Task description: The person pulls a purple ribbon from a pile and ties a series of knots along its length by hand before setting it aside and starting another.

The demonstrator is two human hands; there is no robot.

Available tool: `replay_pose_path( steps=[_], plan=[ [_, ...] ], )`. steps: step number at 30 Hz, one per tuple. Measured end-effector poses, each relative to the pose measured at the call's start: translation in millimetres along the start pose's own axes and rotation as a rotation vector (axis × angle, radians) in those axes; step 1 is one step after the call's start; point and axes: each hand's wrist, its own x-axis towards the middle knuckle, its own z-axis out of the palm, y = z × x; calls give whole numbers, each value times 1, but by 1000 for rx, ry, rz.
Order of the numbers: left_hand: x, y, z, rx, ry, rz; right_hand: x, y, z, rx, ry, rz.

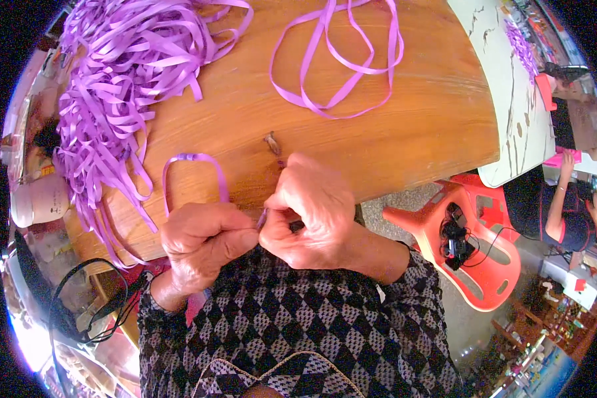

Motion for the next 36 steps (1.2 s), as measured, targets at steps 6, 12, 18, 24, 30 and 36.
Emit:
replay_pose_path(
  steps=[6, 12, 18, 24, 30, 36],
  plan=[
    [4, 17, 5, -755, 353, -53, 27, -2, -11, 505, 228, 719],
    [57, 64, -23, -873, 324, 62, 47, -27, 25, 1293, -344, 717],
    [47, 48, -97, -1082, 33, 167, 49, -25, -16, 406, -256, 589],
    [47, 83, -97, -1124, 17, 241, 58, -12, -41, -388, -225, 174],
    [41, 55, -194, -1117, 100, 296, 42, -6, -73, 186, -118, 598],
    [43, 19, -229, -251, 999, 158, 12, 21, -126, 186, 25, 733]
  ],
)
